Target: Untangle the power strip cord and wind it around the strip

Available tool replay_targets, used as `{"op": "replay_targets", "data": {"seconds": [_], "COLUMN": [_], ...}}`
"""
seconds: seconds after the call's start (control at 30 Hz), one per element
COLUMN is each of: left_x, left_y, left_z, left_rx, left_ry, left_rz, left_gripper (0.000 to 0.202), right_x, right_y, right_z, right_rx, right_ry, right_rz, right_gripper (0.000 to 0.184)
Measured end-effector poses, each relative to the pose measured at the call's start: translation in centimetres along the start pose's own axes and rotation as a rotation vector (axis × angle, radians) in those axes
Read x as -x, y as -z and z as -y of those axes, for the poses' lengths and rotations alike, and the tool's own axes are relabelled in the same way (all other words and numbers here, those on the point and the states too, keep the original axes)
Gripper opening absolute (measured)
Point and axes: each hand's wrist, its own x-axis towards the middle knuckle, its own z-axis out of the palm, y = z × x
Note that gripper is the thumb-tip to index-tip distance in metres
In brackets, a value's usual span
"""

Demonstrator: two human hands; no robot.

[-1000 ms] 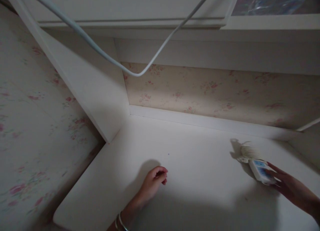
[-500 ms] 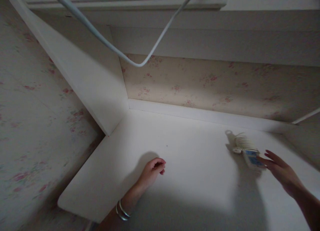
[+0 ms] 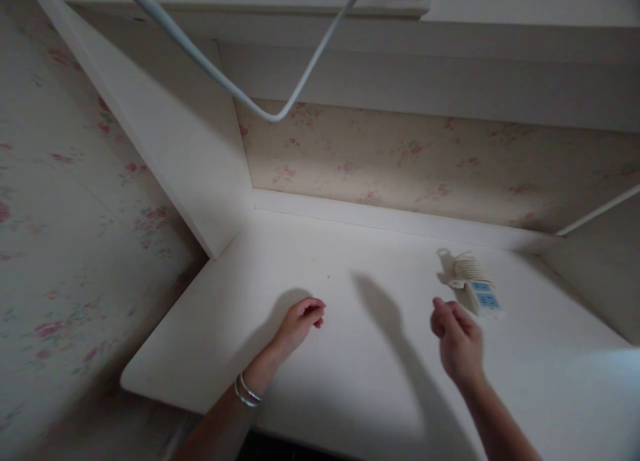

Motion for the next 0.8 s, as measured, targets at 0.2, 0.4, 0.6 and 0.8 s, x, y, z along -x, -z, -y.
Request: {"op": "replay_targets", "data": {"seconds": [0.2, 0.4, 0.6, 0.8], "left_x": [-0.3, -0.3, -0.2, -0.1], "left_y": [0.3, 0.5, 0.6, 0.4], "left_z": [0.0, -0.1, 0.1, 0.0], "left_rx": [0.144, 0.157, 0.147, 0.154], "left_ry": [-0.013, -0.003, -0.007, -0.012], "left_rz": [-0.009, 0.017, 0.015, 0.002], "left_gripper": [0.023, 0.024, 0.026, 0.027], "right_x": [6.1, 7.1, 7.5, 7.8], "right_y": [-7.1, -8.5, -8.1, -8.1], "right_z": [-2.4, -1.8, -1.6, -1.9], "right_rx": [0.298, 0.761, 0.829, 0.836], "right_ry": [-0.022, 0.244, 0.244, 0.274], "right_rz": [0.378, 0.569, 0.547, 0.533], "right_gripper": [0.051, 0.045, 0.044, 0.042]}}
